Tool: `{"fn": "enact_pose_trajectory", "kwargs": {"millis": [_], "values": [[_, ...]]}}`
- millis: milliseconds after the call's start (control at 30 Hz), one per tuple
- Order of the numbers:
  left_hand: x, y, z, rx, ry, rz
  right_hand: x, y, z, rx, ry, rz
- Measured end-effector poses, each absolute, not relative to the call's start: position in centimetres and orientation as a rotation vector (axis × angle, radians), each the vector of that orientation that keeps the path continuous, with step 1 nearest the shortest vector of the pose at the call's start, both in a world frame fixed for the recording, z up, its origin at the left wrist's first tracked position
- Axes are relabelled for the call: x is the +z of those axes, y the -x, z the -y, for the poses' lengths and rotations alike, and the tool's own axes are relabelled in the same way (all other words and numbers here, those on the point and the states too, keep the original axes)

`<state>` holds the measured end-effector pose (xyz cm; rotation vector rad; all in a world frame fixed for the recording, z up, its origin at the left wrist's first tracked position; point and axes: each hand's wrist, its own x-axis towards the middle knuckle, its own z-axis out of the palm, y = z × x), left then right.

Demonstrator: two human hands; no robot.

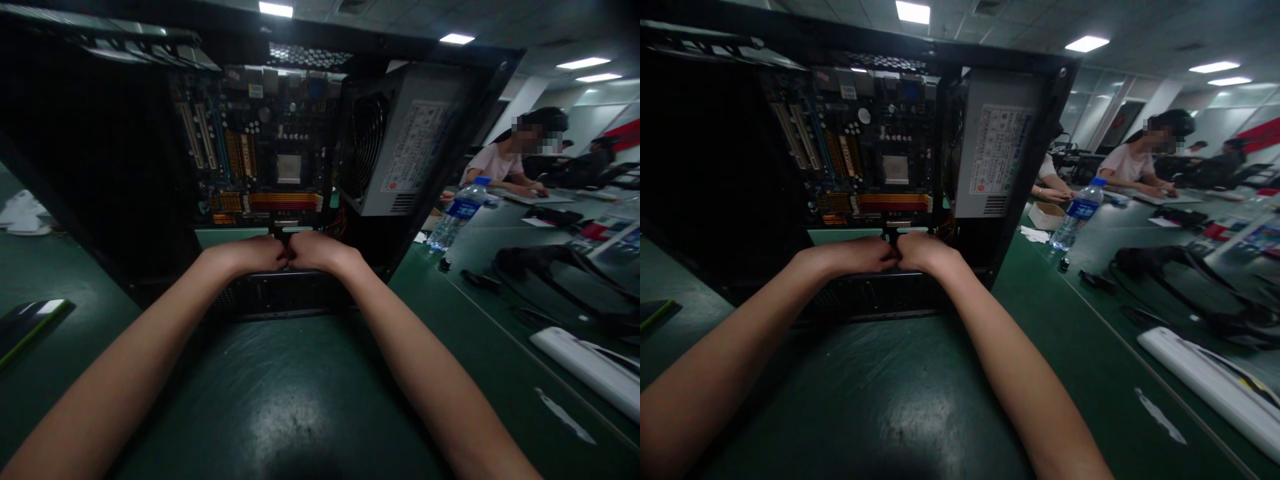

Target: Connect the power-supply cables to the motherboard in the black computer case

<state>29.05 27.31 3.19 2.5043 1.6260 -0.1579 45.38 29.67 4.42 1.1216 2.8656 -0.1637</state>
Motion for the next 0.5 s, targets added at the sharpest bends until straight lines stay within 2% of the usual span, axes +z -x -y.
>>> {"fn": "enact_pose_trajectory", "kwargs": {"millis": [100, 267, 500], "values": [[3.15, -29.00, -27.27, -0.180, -2.480, -1.642, 4.38, -45.42, -29.67, -0.064, -1.251, -2.839], [3.61, -29.13, -26.92, -0.084, -2.427, -1.585, 4.50, -45.80, -30.00, -0.407, -1.021, -2.641], [4.01, -29.48, -26.51, -0.047, -2.407, -1.600, 4.40, -46.17, -30.33, -0.480, -1.087, -2.563]]}}
